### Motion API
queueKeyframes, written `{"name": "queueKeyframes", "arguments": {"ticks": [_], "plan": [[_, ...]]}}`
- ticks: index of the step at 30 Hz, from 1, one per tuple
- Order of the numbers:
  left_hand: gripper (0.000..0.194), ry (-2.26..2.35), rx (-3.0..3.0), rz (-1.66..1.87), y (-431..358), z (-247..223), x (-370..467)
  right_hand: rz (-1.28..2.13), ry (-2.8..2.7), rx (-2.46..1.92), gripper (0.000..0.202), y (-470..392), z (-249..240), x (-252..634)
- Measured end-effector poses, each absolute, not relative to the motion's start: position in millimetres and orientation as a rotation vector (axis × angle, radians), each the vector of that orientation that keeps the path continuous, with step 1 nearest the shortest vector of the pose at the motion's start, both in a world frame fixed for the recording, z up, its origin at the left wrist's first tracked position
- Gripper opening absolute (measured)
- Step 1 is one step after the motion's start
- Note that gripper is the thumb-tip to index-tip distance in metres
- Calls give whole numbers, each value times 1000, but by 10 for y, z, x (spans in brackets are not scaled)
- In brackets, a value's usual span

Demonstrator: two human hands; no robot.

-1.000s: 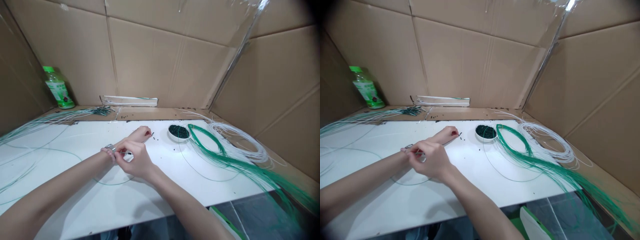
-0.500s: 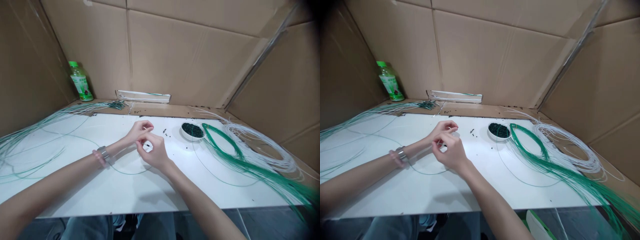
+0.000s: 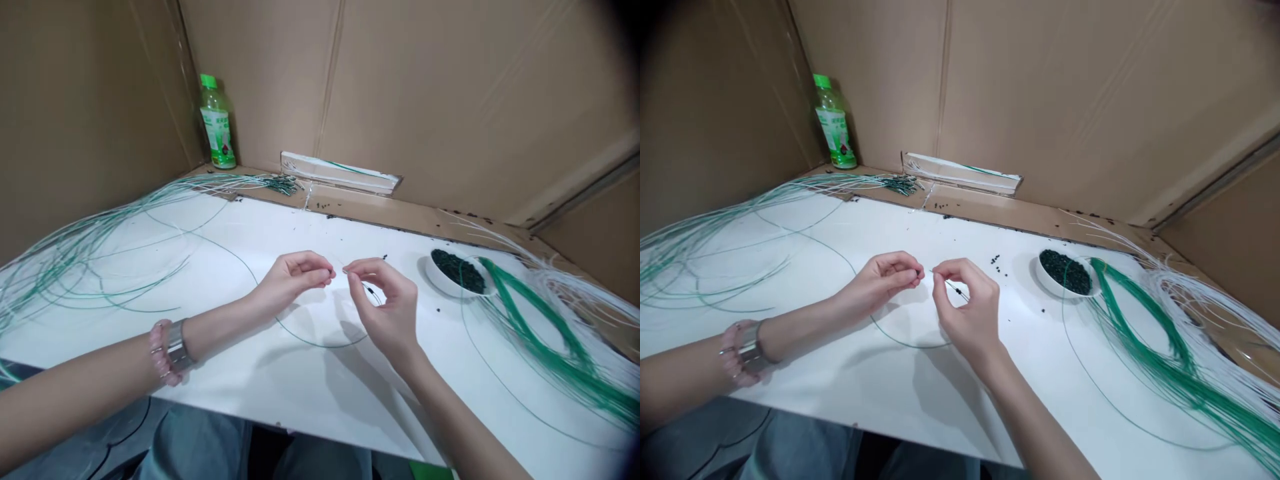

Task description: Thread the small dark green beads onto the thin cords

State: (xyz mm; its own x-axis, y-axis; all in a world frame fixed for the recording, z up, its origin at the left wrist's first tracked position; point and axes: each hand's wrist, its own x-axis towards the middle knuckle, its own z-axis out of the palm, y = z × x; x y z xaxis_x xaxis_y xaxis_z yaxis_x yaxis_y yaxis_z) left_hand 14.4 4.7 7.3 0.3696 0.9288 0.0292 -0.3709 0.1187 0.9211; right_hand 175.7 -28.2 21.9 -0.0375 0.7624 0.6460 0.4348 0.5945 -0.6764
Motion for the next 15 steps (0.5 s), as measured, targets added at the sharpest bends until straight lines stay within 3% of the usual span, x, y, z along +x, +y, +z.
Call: {"name": "queueKeyframes", "arguments": {"ticks": [15], "plan": [[3, 502, 1034, 964, -4, 68, 93, 422, -1762, -945, 13, -357, 210, 1705]]}}
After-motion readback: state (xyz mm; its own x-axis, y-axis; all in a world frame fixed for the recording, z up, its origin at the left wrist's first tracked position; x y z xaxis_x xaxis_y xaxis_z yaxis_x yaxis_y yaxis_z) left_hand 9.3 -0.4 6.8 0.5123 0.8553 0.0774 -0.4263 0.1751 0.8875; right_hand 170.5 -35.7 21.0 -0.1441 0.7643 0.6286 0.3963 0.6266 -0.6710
